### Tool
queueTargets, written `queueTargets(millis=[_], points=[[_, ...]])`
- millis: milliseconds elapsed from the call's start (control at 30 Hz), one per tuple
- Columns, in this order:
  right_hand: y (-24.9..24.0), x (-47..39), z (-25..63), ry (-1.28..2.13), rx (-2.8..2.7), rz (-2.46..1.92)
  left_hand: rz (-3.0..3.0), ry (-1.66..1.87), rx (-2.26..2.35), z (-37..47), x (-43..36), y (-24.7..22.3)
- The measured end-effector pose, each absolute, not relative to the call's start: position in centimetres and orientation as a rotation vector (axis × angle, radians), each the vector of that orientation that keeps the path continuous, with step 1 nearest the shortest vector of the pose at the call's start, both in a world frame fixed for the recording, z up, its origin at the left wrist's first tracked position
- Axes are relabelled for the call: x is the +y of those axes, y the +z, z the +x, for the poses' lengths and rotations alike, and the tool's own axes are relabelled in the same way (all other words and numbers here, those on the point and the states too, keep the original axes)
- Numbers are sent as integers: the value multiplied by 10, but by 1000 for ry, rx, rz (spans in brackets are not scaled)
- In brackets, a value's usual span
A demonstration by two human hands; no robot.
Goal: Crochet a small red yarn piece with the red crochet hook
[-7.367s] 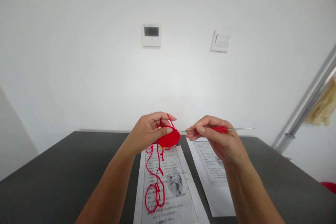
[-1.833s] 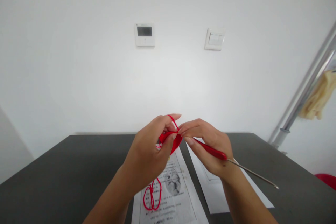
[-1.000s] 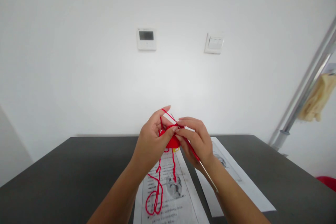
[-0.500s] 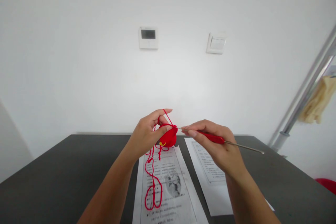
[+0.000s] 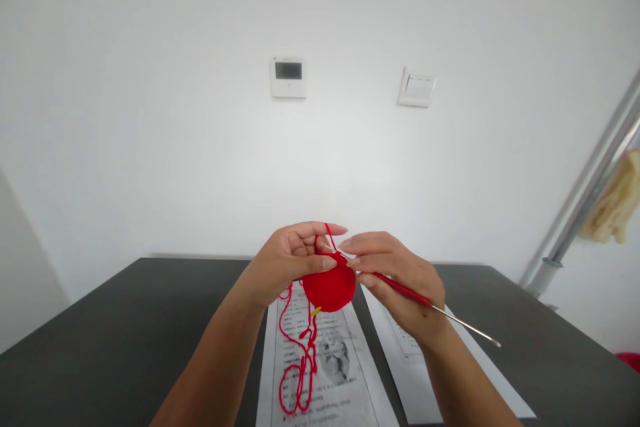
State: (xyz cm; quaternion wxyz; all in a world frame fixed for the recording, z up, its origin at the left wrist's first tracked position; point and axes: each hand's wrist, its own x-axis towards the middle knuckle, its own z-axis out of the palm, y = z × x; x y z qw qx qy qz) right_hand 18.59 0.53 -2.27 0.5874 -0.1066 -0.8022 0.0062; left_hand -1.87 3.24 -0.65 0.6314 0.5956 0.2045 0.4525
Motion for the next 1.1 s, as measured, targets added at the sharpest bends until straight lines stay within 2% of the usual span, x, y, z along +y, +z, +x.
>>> queueTargets(millis=[133,400,667,800,933,1100], points=[[-21,4,184,-63,-1945,-284,1384,1026,487,-25,34,-7],[-31,8,180,38,-1794,-304,1409,1097,534,-21,32,-6],[-32,10,171,-137,-1728,-305,1352,1117,524,-10,27,-4],[-34,15,171,-168,-1781,-414,1538,1288,678,-5,20,-5],[-45,28,167,-348,-1781,-455,1692,1508,896,8,13,-8],[-48,28,159,-420,-1730,-426,1353,1194,588,2,24,-10]])
